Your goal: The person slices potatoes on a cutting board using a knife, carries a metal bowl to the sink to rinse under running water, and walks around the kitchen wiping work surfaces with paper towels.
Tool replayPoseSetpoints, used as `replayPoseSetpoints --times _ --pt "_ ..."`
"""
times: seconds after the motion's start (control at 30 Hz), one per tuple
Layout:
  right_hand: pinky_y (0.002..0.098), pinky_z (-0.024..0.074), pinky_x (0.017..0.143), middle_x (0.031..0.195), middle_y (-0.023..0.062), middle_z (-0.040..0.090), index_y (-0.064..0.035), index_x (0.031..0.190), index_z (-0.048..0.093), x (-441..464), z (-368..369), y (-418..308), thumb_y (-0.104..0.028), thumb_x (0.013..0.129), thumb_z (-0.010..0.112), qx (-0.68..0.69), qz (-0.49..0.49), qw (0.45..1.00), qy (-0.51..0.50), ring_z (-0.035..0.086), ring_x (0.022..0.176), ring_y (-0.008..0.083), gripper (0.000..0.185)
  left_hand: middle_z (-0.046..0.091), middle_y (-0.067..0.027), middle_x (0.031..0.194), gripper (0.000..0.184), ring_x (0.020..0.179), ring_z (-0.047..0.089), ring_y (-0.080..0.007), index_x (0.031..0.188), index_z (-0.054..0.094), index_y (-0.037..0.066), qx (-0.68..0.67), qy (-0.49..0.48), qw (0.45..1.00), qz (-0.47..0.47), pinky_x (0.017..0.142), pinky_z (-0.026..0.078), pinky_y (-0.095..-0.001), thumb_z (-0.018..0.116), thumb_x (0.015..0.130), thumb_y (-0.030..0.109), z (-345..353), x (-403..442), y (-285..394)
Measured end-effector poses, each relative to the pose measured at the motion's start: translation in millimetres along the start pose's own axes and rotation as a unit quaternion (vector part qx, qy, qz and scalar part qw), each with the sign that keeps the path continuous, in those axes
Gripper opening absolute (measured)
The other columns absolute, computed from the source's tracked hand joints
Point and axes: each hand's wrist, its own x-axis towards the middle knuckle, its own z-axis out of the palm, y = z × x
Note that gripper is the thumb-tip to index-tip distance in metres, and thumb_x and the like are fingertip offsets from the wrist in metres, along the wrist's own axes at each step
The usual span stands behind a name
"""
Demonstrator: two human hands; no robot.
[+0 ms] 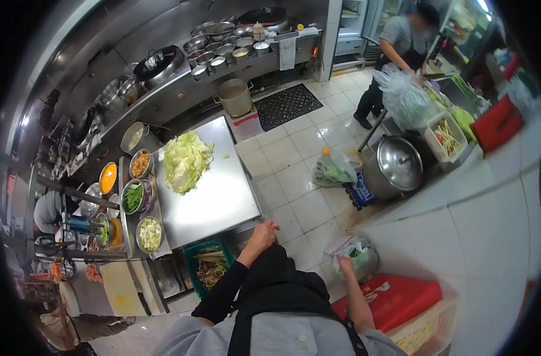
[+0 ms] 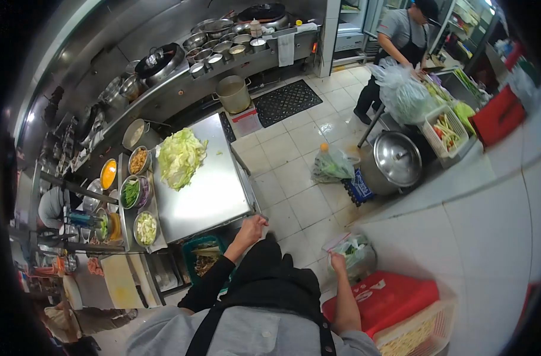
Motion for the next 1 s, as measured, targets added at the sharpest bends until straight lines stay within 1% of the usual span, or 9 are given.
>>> replayPoseSetpoints --times 0.1,0.2,0.23,0.33,0.43,0.53,0.6,0.77,1.0 --pt "0.0422 0.0592 0.084 0.111 0.0174 0.076 0.0049 0.127 0.069 55 -57 -45 -0.024 0.106 0.058 0.267 -0.045 0.963 0.009 0.072 0.102 0.0306 0.038 0.060 -0.0132 0.063 0.048 0.063 0.064 -0.0275 0.084 0.062 -0.001 0.013 0.131 0.987 0.091 0.064 0.049 -0.0424 0.048 0.111 0.036 18 84 -27" --pt "0.0369 0.0602 0.075 0.100 0.0140 0.076 0.0058 0.133 0.066 100 -105 -46 -0.010 0.104 0.057 0.332 -0.023 0.942 -0.031 0.073 0.092 0.0240 0.034 0.050 -0.0074 0.061 0.054 0.062 0.055 -0.0192 0.079 0.055 0.000 -0.107 0.040 0.992 -0.056 0.061 0.044 -0.0402 0.053 0.108 0.045 -8 156 19" --pt "0.0370 0.0593 0.072 0.100 0.0140 0.075 0.0052 0.134 0.064 100 -117 -64 -0.008 0.102 0.057 0.256 -0.002 0.967 0.004 0.072 0.089 0.0229 0.036 0.043 -0.0025 0.063 0.055 0.063 0.045 -0.0144 0.077 0.051 0.002 -0.181 0.016 0.980 -0.085 0.060 0.040 -0.0380 0.058 0.105 0.049 -5 188 18" --pt "0.0413 0.0607 0.070 0.103 0.0176 0.076 -0.0013 0.145 0.060 95 -147 -41 -0.008 0.092 0.066 0.088 0.042 0.994 0.048 0.075 0.084 0.0259 0.054 0.056 -0.0047 0.068 0.047 0.067 0.054 -0.0166 0.084 0.063 0.001 -0.083 0.033 0.995 0.032 0.063 0.044 -0.0380 0.061 0.103 0.044 0 289 15" --pt "0.0420 0.0563 0.068 0.102 0.0161 0.073 -0.0026 0.133 0.066 58 -156 -69 -0.012 0.091 0.068 0.089 0.120 0.987 0.056 0.069 0.082 0.0239 0.043 0.072 -0.0113 0.088 0.039 0.080 0.066 -0.0215 0.106 0.073 0.001 -0.152 -0.009 0.988 0.027 0.073 0.052 -0.0371 0.064 0.100 0.039 19 389 15" --pt "0.0426 0.0549 0.069 0.101 0.0158 0.071 -0.0019 0.125 0.068 37 -163 -139 -0.015 0.091 0.067 0.108 0.204 0.973 0.018 0.067 0.082 0.0246 0.036 0.072 -0.0200 0.125 0.050 0.111 0.070 -0.0295 0.133 0.068 0.004 -0.089 -0.142 0.984 -0.062 0.095 0.054 -0.0390 0.067 0.096 0.036 4 465 28" --pt "0.0438 0.0551 0.072 0.102 0.0172 0.072 -0.0016 0.122 0.069 58 -164 -169 -0.018 0.091 0.066 0.114 0.223 0.968 0.004 0.068 0.084 0.0263 0.035 0.067 -0.0228 0.136 0.057 0.125 0.064 -0.0323 0.141 0.064 0.004 -0.002 -0.106 0.994 -0.037 0.105 0.050 -0.0408 0.067 0.094 0.036 8 507 13" --pt "0.0468 0.0556 0.078 0.106 0.0209 0.072 -0.0008 0.115 0.070 206 -169 -199 -0.024 0.090 0.064 0.081 0.191 0.977 -0.044 0.069 0.089 0.0306 0.034 0.056 -0.0252 0.151 0.066 0.142 0.052 -0.0368 0.148 0.056 0.000 -0.073 -0.117 0.959 -0.250 0.115 0.042 -0.0417 0.068 0.093 0.035 2 559 -116" --pt "0.0509 0.0562 0.086 0.111 0.0259 0.072 0.0004 0.104 0.072 497 -252 -326 -0.032 0.089 0.061 -0.154 0.038 0.981 -0.111 0.070 0.096 0.0367 0.038 0.027 -0.0246 0.170 0.084 0.152 0.034 -0.0464 0.164 0.028 0.000 -0.241 0.013 0.884 -0.401 0.115 0.035 -0.0639 0.066 0.098 0.034 -114 618 -93"
